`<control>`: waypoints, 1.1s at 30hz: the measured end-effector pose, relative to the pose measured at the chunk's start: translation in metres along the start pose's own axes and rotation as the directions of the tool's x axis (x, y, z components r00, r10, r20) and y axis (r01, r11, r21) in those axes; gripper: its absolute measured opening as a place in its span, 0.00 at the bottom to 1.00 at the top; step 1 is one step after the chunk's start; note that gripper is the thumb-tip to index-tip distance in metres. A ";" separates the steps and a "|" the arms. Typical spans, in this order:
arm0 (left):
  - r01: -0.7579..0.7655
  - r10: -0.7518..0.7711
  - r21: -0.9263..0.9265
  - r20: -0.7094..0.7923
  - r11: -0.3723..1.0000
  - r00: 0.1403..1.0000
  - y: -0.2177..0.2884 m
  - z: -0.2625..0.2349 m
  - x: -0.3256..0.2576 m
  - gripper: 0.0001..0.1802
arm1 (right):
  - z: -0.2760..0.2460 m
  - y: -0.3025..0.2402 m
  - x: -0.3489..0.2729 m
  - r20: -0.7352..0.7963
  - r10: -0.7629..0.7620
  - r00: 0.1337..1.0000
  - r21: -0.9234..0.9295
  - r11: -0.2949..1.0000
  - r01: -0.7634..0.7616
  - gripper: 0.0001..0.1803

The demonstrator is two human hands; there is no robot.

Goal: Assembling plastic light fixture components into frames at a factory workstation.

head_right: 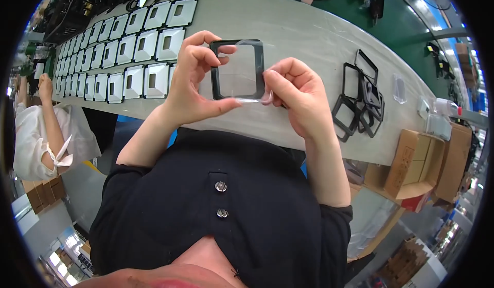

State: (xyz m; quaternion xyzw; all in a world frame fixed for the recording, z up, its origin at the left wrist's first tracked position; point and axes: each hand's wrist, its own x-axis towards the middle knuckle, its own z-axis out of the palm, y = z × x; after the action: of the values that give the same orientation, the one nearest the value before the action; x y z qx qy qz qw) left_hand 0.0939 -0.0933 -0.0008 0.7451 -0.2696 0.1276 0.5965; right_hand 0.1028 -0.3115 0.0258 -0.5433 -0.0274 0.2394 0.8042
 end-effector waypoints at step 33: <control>0.270 -0.501 0.936 -0.125 0.228 0.856 -0.069 -0.087 0.020 0.49 | -0.003 0.014 -0.003 -0.069 -0.009 0.998 -0.097 0.995 0.003 0.17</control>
State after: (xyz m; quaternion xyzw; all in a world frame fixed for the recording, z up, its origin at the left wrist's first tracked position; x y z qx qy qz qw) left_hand 0.1598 -0.0046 -0.0253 0.9986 -0.0123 0.0294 0.0431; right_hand 0.0956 -0.3107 0.0127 -0.5895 -0.0126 0.2163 0.7782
